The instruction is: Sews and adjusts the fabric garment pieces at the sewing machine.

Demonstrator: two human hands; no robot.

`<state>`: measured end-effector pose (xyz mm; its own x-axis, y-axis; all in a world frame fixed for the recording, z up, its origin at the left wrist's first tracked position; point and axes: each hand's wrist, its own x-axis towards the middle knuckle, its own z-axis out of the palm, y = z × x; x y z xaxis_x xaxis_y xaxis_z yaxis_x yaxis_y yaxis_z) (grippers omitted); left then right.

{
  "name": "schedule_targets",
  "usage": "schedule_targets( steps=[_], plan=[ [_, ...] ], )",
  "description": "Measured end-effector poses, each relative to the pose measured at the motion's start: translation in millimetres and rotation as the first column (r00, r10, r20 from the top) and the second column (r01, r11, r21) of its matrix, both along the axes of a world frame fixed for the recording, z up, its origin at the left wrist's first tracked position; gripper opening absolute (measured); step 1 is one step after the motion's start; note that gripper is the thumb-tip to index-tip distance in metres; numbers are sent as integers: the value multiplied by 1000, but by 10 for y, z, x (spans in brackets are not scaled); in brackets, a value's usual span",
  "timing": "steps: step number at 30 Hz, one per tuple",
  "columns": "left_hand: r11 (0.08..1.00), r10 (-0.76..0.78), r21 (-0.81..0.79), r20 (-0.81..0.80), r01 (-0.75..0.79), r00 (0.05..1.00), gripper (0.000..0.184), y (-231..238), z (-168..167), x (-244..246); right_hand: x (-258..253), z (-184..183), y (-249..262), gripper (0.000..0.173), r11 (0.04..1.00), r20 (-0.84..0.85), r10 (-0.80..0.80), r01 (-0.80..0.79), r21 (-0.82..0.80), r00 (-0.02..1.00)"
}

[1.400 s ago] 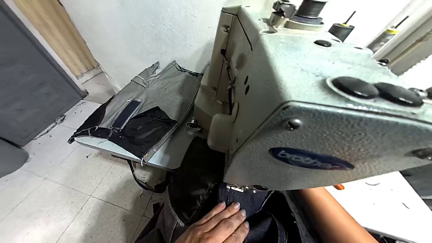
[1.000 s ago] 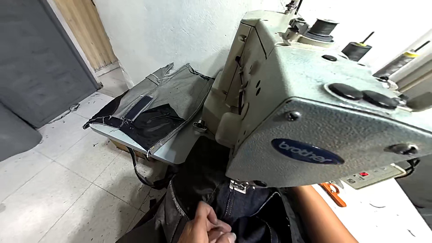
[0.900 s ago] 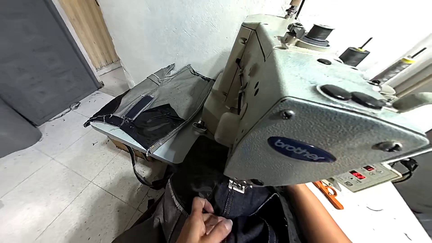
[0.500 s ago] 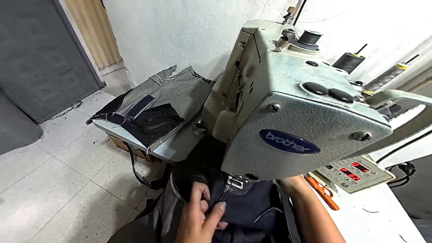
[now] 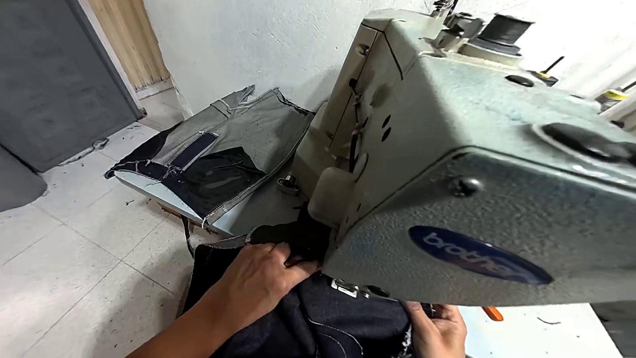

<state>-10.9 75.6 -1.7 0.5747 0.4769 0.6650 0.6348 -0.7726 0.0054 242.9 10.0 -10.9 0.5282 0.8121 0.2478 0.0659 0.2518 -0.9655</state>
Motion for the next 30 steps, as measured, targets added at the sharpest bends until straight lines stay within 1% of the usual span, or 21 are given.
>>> schedule_targets(
  steps=[4,7,10,12,16,22,24,28,30],
  plan=[
    [1000,25,-13,25,-24,999,25,-14,15,50,-3,28,13,38,1000,-34,2,-1,14,999],
    [1000,-2,-13,17,2,1000,25,5,12,26,1,12,-10,37,1000,-44,-2,2,1,999],
    [1000,-28,-14,7,28,1000,27,19,-23,-25,1,-20,-17,37,1000,-37,1,0,22,999],
    [999,-46,-11,10,46,999,29,27,-52,-48,7,-15,-28,36,1000,-19,13,-13,24,1000],
    [996,-84,1,35,84,996,27,63,-61,-99,41,5,-30,30,997,52,70,-71,15,996],
    [991,-91,-91,28,93,995,28,45,-43,-127,56,18,-14,27,996,125,92,-93,2,988],
    [990,-92,-103,27,94,995,30,48,-49,-146,40,21,-19,28,994,145,105,-105,-10,984],
    [986,-96,-131,23,99,995,32,33,-37,-140,68,-21,-25,34,991,126,136,-136,-4,983],
    [987,-92,-131,35,96,995,31,29,-39,-125,96,-9,-33,34,989,150,149,-145,-32,977]
  ],
)
